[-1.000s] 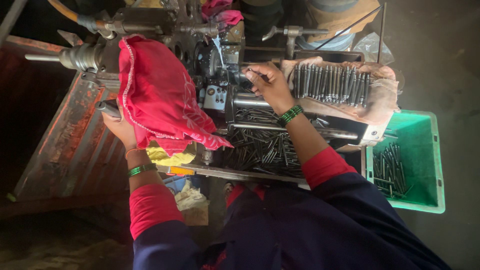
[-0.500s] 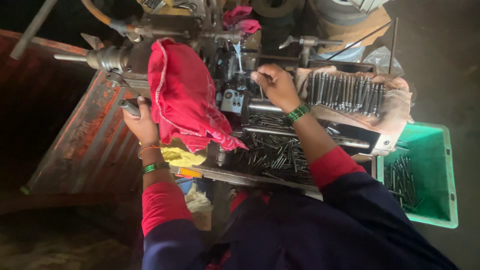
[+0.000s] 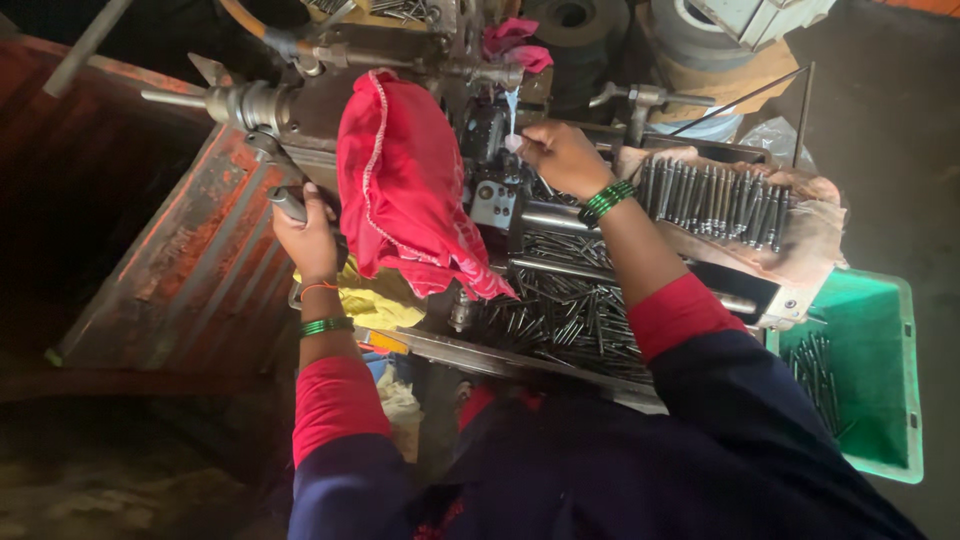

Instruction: The person repeatedly picks small metal rods from a tray, inserts them into a machine, and operates a lever to process each rod. Finished rods are placed into a green bin. The cycle is repeated continuously throughout the clip.

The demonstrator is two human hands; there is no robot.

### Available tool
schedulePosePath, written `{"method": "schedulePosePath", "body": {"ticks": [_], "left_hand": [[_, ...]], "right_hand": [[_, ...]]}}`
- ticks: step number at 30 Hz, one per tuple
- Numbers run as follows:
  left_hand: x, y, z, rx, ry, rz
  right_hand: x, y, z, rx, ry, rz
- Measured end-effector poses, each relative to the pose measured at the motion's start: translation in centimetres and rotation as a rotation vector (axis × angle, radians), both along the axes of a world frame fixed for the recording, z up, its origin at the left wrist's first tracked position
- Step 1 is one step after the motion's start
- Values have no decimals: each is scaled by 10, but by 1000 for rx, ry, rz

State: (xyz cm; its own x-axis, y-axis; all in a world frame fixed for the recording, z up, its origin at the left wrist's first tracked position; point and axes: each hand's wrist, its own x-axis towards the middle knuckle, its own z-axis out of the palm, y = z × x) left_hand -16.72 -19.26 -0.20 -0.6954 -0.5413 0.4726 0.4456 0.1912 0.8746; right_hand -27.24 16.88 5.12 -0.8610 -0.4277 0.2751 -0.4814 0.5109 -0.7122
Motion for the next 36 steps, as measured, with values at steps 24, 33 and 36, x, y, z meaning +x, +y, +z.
{"method": "schedulePosePath", "body": {"ticks": [24, 33, 36], "left_hand": [[-7, 4, -4, 45, 10, -8], [-10, 3, -5, 58, -9, 0], [-10, 4, -6, 39, -27, 26]], "right_hand": [[-4, 15, -5, -45, 145, 120], [16, 68, -14, -61, 133, -114], [20, 64, -21, -518, -153, -205]]}}
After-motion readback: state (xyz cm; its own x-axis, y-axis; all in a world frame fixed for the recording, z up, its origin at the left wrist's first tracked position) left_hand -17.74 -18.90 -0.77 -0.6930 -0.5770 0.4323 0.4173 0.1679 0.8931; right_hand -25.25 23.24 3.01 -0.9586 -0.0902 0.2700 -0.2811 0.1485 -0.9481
